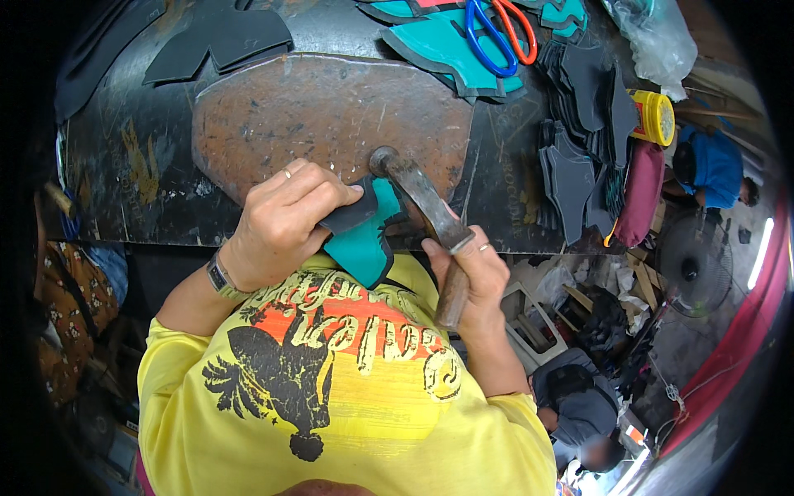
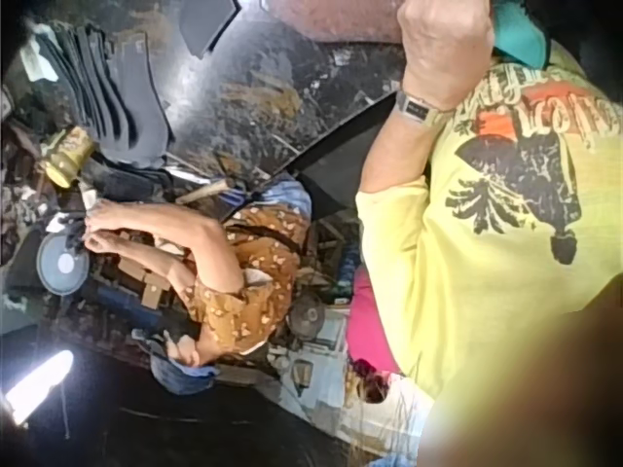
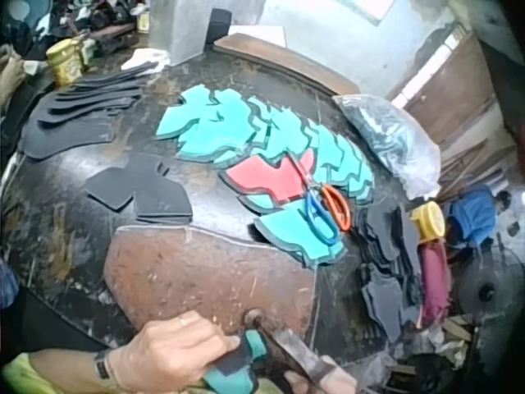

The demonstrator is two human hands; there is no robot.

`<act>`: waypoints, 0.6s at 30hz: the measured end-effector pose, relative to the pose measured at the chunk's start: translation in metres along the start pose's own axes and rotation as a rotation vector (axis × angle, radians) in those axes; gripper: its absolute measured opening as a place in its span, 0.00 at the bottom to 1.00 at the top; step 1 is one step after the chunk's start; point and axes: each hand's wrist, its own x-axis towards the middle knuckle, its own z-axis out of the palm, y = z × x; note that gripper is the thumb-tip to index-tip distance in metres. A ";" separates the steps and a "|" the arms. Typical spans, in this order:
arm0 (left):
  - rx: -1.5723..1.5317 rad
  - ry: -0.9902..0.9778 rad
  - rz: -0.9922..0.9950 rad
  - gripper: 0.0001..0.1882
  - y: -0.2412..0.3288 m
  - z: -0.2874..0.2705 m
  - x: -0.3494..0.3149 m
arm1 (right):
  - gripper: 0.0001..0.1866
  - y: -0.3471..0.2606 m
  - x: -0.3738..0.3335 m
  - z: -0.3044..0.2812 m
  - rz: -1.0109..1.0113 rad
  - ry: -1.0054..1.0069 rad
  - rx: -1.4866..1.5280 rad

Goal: The person uses a hammer and a chisel-like tool to punch holes along the edges of green and black rubber pieces. They then use scissors to trim the edges of the black rubber pieces. The person repeats the punching and trimming process on multiple pieces.

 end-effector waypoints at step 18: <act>-0.020 0.054 -0.026 0.14 0.001 0.000 0.000 | 0.23 0.042 -0.005 -0.019 0.187 0.263 -0.171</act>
